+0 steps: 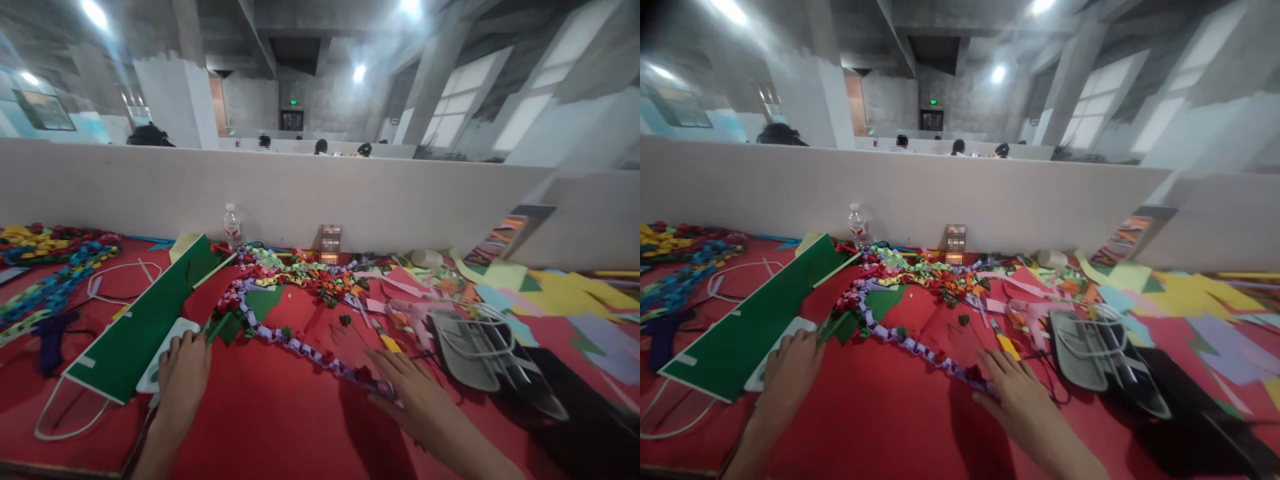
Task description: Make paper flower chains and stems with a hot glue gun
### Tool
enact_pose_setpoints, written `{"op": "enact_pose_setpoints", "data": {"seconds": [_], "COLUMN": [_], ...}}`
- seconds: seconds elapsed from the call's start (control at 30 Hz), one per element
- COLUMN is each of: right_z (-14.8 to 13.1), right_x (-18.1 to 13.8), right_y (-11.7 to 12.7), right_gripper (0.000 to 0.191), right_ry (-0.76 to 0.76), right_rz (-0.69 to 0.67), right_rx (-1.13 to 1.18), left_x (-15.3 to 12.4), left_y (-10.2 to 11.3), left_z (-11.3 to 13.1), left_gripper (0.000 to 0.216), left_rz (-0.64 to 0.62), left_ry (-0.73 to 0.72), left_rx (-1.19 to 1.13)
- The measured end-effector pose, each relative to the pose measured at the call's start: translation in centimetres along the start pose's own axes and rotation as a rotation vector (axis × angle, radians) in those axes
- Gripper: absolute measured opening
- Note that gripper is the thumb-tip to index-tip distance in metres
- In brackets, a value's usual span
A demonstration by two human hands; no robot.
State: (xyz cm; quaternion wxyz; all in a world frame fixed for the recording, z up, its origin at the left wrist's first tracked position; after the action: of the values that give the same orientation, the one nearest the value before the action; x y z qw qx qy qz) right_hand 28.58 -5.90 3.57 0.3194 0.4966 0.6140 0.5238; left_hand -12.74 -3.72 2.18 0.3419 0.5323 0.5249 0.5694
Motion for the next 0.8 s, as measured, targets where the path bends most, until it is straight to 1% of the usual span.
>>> {"op": "enact_pose_setpoints", "data": {"seconds": [0.07,0.1,0.17,0.23,0.3,0.37,0.43,0.47,0.53,0.63,0.67,0.73,0.8], "right_z": [1.5,2.1,3.2,4.0,4.4,4.3,3.9,3.7,3.1,2.5,2.4,2.3,2.3], "right_x": [-2.1,-3.0,-4.4,-5.4,-5.9,-6.1,-6.0,-6.0,-5.8,-5.5,-5.5,-5.4,-5.4], "right_y": [0.6,1.0,1.7,2.0,1.7,1.1,0.3,0.0,-0.6,-1.3,-1.4,-1.7,-2.0], "right_gripper": [0.051,0.049,0.048,0.048,0.047,0.046,0.045,0.045,0.046,0.046,0.046,0.047,0.049], "right_ry": [-0.097,-0.138,-0.205,-0.244,-0.257,-0.258,-0.265,-0.270,-0.264,-0.236,-0.230,-0.226,-0.222], "right_rz": [0.093,0.149,0.246,0.314,0.359,0.376,0.368,0.363,0.368,0.362,0.356,0.337,0.318], "right_rx": [0.094,0.149,0.241,0.298,0.338,0.365,0.381,0.383,0.383,0.385,0.384,0.366,0.336], "left_x": [0.0,0.1,0.7,1.6,2.9,4.2,5.3,5.8,6.6,7.4,7.6,8.2,8.7], "left_y": [1.2,2.2,4.7,8.0,11.6,14.9,17.6,18.5,19.6,19.7,19.4,18.4,17.0], "left_z": [-0.1,-0.3,-0.9,-1.5,-1.9,-2.2,-2.4,-2.5,-2.7,-3.0,-3.2,-3.4,-3.5], "left_gripper": [0.033,0.033,0.034,0.039,0.042,0.044,0.044,0.044,0.045,0.045,0.045,0.044,0.042], "left_rz": [0.004,0.007,0.040,0.130,0.238,0.364,0.472,0.513,0.563,0.573,0.550,0.464,0.368], "left_ry": [0.027,0.053,0.104,0.140,0.145,0.102,0.064,0.048,0.018,-0.002,0.007,0.032,0.045], "left_rx": [-0.035,-0.063,-0.130,-0.186,-0.217,-0.248,-0.272,-0.280,-0.298,-0.309,-0.307,-0.325,-0.403]}}
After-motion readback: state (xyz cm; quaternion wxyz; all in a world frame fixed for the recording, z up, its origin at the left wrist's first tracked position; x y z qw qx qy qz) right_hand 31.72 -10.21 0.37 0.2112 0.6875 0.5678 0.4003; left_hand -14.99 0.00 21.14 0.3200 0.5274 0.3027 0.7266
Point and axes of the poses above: each hand's wrist, its own x-axis towards the middle knuckle, its own y-axis out of the back of the hand, z = x × y, the point moved 2 cm from there along x, towards the middle knuckle, and after that the axes turned 3 degrees about z, right-handed, at the moved point
